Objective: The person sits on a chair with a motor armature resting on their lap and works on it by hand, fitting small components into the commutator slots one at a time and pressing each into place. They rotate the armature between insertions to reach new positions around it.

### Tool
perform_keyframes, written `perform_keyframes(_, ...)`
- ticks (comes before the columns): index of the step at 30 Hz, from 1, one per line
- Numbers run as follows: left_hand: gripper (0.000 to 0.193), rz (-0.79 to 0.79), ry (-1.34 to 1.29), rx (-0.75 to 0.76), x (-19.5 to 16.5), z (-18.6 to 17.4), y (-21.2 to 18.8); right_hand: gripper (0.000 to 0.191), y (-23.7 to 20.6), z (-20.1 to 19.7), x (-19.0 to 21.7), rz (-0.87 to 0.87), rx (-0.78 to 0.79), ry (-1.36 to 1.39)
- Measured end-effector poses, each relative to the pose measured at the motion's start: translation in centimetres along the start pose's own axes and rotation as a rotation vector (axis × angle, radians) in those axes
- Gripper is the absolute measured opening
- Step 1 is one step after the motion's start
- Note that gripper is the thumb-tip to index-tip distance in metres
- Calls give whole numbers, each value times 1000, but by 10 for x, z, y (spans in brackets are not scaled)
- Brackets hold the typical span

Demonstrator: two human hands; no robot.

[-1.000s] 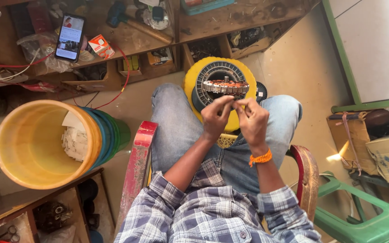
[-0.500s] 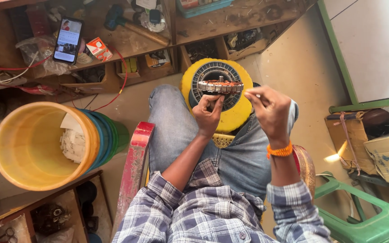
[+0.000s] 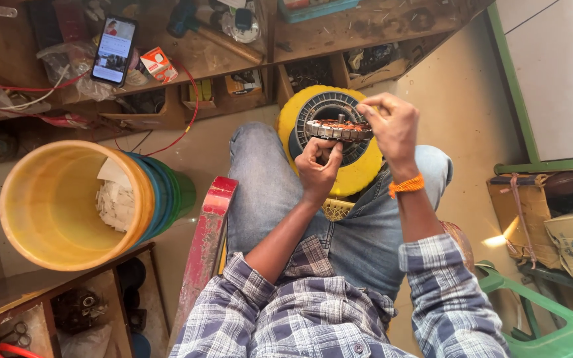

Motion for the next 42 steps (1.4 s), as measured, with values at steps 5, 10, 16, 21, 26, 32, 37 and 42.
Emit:
perform_keyframes(5, 7, 31, -9, 11, 4, 2, -2, 11, -28, -24, -19, 187, 42, 191)
perform_keyframes(10, 8, 1, 1, 1, 12, 5, -4, 10, -56, -31, -17, 186, 47, 180)
perform_keyframes(16, 10, -17, 5, -8, 13, 5, -4, 8, -71, -16, -13, 114, 36, 38)
perform_keyframes(21, 10, 38, 70, 7, 8, 7, -4, 4, -86, 5, -26, 67, 90, 180)
perform_keyframes(26, 13, 454, 313, 191, -19, 13, -3, 6, -101, 4, -43, 101, 7, 150)
perform_keyframes(32, 13, 529, 273, 258, -19, 19, -6, 6, -113, -26, -35, 48, 23, 151)
perform_keyframes(37, 7, 153, 135, 86, 3, 8, -12, 10, -94, -47, -9, 1, 13, 36)
perform_keyframes(42, 7, 72, 23, 27, 3, 8, -11, 8, -62, -38, 18, -33, 23, -66)
Point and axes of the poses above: each hand's wrist, its own y-axis towards the middle knuckle, its own z-axis out of the palm, x = y × z, the point moved 4 cm from there along y, towards the middle knuckle, and after that the axes turned 13 degrees about z, right-handed, at the moved point
